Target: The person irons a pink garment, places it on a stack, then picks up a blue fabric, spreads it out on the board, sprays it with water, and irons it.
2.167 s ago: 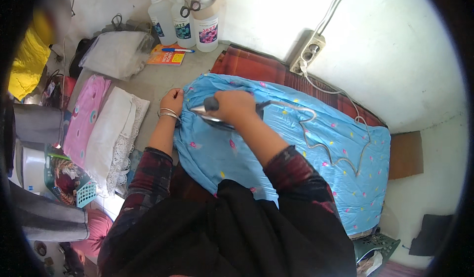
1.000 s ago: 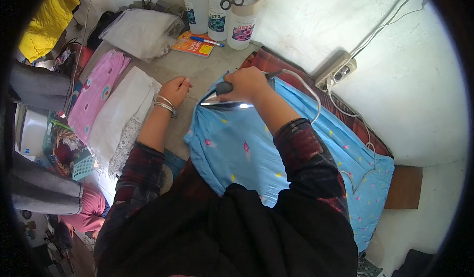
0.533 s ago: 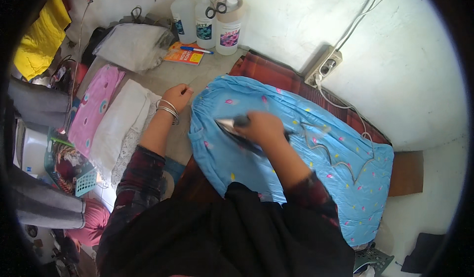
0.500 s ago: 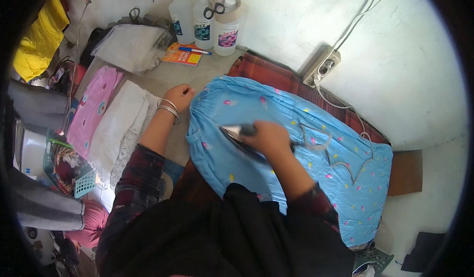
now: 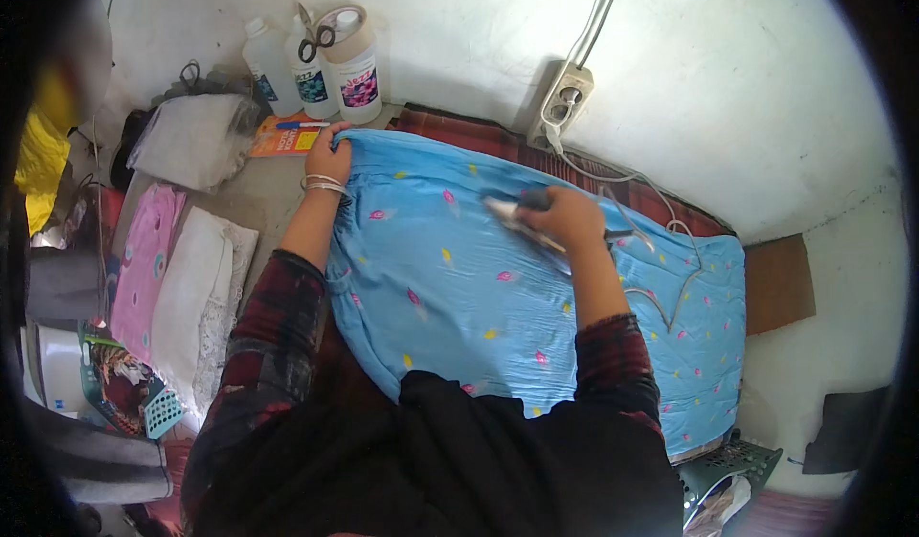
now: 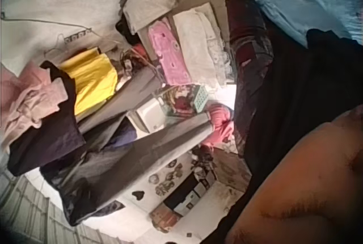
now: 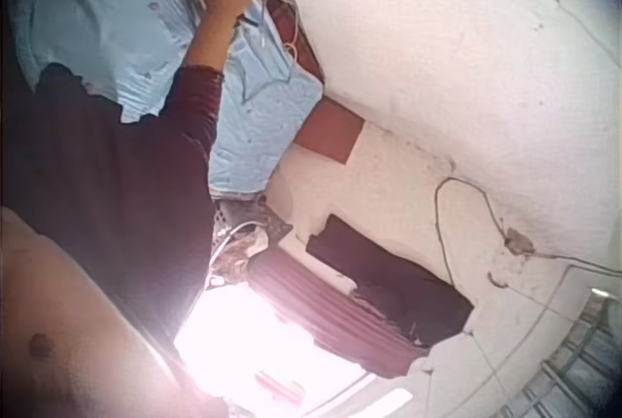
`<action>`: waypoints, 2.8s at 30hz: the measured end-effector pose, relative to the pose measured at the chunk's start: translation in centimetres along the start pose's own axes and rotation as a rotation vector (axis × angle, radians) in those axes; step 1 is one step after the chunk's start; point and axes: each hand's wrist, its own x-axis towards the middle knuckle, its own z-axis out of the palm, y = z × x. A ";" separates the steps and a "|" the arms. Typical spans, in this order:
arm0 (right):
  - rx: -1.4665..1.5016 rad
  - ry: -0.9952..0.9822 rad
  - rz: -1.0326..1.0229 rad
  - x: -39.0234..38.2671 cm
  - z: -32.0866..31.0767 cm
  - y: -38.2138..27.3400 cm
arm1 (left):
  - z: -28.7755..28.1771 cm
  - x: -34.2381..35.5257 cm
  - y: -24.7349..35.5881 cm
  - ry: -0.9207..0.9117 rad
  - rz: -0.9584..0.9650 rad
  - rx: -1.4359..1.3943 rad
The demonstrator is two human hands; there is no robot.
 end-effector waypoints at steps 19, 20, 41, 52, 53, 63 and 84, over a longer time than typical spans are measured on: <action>-0.121 -0.045 -0.529 6.0 2.9 -18.1 | -0.1 -1.5 -1.3 0.197 0.176 -0.086; -0.063 0.025 -0.536 6.4 3.4 -18.7 | 0.0 -0.8 -1.1 0.197 0.113 -0.126; -0.038 0.009 -0.178 6.6 3.0 -16.6 | 1.7 3.3 -5.2 0.090 -0.077 -0.698; -0.168 -0.008 -0.428 8.3 4.4 -22.6 | 1.2 1.9 -4.0 0.231 0.163 -0.198; -0.172 -0.007 -0.426 8.4 4.4 -22.5 | 1.1 1.9 -4.0 0.231 0.178 -0.178; -0.113 -0.097 -0.098 9.3 3.6 -20.3 | 2.8 1.6 -4.9 0.105 0.147 -0.153; -0.156 -0.036 0.090 12.4 3.7 -16.7 | 3.2 0.2 -3.7 -0.073 0.141 -0.089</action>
